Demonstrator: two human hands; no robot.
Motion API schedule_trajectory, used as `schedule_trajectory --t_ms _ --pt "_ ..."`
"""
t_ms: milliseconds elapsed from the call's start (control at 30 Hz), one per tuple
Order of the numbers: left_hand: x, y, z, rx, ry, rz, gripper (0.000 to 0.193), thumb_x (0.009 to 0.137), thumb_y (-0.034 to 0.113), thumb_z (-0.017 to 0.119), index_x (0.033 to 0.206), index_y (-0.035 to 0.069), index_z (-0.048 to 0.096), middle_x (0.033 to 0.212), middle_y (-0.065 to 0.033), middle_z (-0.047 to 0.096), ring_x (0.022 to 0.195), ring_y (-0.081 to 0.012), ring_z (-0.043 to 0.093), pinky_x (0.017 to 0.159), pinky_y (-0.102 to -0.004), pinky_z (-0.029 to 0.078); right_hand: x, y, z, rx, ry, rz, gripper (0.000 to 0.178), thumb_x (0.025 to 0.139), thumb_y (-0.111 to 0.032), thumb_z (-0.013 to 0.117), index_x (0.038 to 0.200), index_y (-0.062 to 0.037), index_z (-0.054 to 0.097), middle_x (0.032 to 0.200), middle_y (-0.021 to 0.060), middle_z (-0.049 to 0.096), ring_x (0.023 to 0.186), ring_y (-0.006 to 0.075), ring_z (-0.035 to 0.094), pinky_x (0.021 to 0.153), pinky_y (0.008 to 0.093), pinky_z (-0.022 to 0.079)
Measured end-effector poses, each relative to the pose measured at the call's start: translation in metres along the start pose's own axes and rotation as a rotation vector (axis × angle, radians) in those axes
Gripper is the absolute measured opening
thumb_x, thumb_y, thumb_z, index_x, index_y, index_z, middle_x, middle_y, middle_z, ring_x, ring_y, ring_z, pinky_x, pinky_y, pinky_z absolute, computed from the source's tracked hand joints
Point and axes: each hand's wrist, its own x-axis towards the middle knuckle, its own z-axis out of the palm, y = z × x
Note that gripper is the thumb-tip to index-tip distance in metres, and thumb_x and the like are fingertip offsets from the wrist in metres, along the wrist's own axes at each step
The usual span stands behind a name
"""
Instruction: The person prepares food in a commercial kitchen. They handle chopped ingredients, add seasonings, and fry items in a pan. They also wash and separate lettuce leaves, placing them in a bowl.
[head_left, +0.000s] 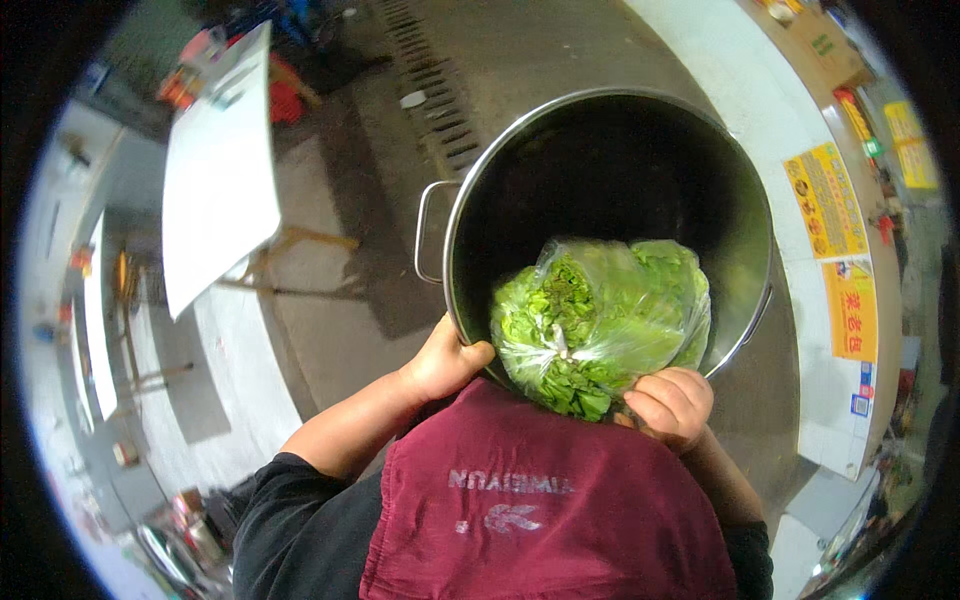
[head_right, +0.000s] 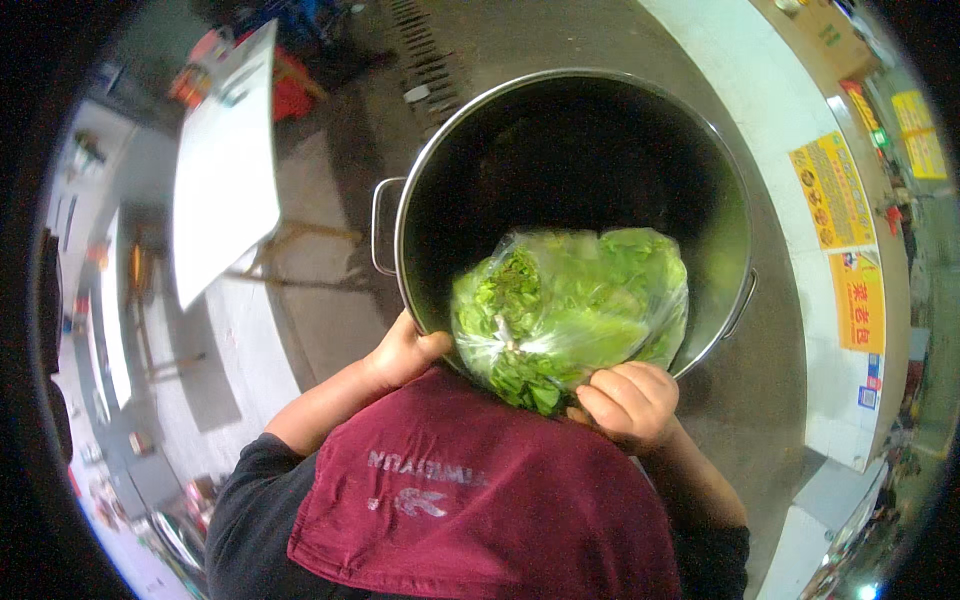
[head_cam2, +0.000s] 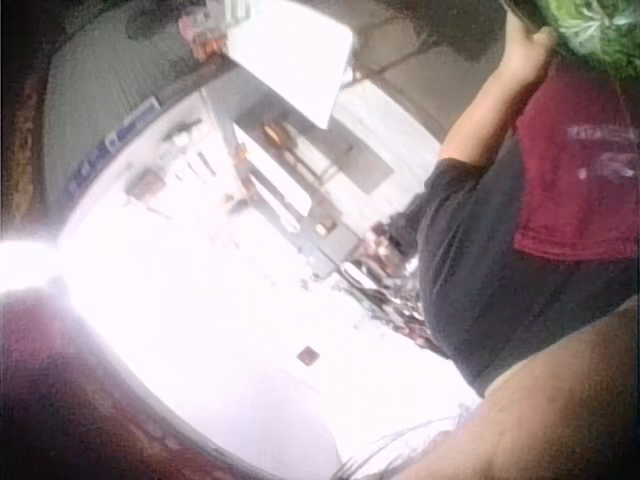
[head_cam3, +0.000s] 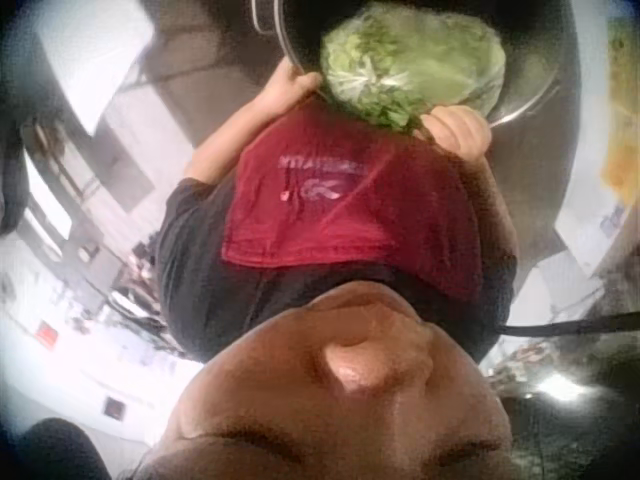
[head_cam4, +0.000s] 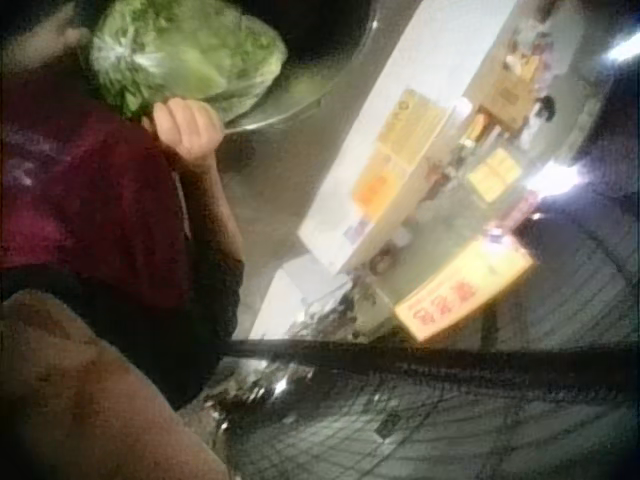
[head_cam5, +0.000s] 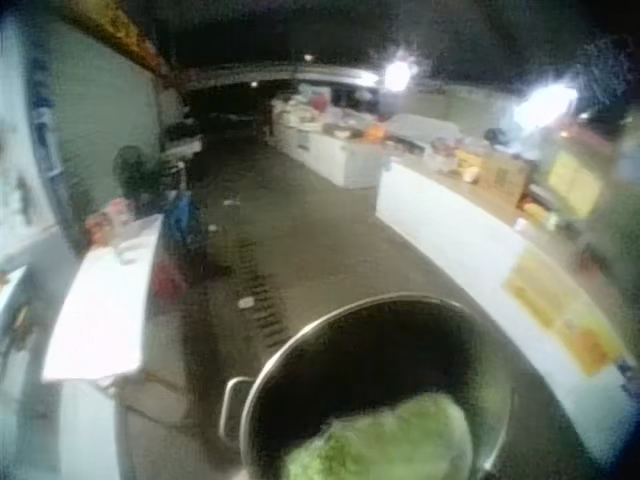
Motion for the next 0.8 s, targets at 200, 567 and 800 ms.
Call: schedule_trajectory --t_ms 200,567,800 --pt "0.008 0.009 -0.012 -0.021 0.044 0.118 0.047 0.081 -0.003 0.055 0.127 -0.003 0.048 0.108 -0.0075 0.060 0.103 -0.0162 0.055 0.091 -0.0314 0.048 0.017 0.013 0.011 -0.002 0.059 -0.043 0.023 0.079 -0.026 0.074 0.090 -0.0086 0.064 0.080 0.0061 0.063 0.061 0.0229 0.062 0.052 0.0341 0.051" --pt "-0.079 -0.023 0.048 -0.031 0.198 0.180 0.041 0.088 0.005 0.061 0.128 -0.002 0.052 0.115 -0.0069 0.062 0.104 -0.0175 0.058 0.090 -0.0327 0.049 0.041 0.055 -0.081 -0.697 0.419 0.484 0.040 0.081 -0.017 0.075 0.112 0.0024 0.061 0.107 0.0176 0.064 0.101 0.0387 0.060 0.088 0.0443 0.048" --pt "-0.150 -0.047 0.125 -0.014 0.107 0.033 0.047 0.087 0.006 0.059 0.132 -0.002 0.046 0.114 -0.0078 0.061 0.105 -0.0196 0.058 0.091 -0.0338 0.049 -0.144 0.039 -0.113 -0.178 0.130 1.027 0.034 0.090 -0.030 0.067 0.101 0.0016 0.064 0.081 0.0221 0.066 0.074 0.0371 0.062 0.073 0.0416 0.050"
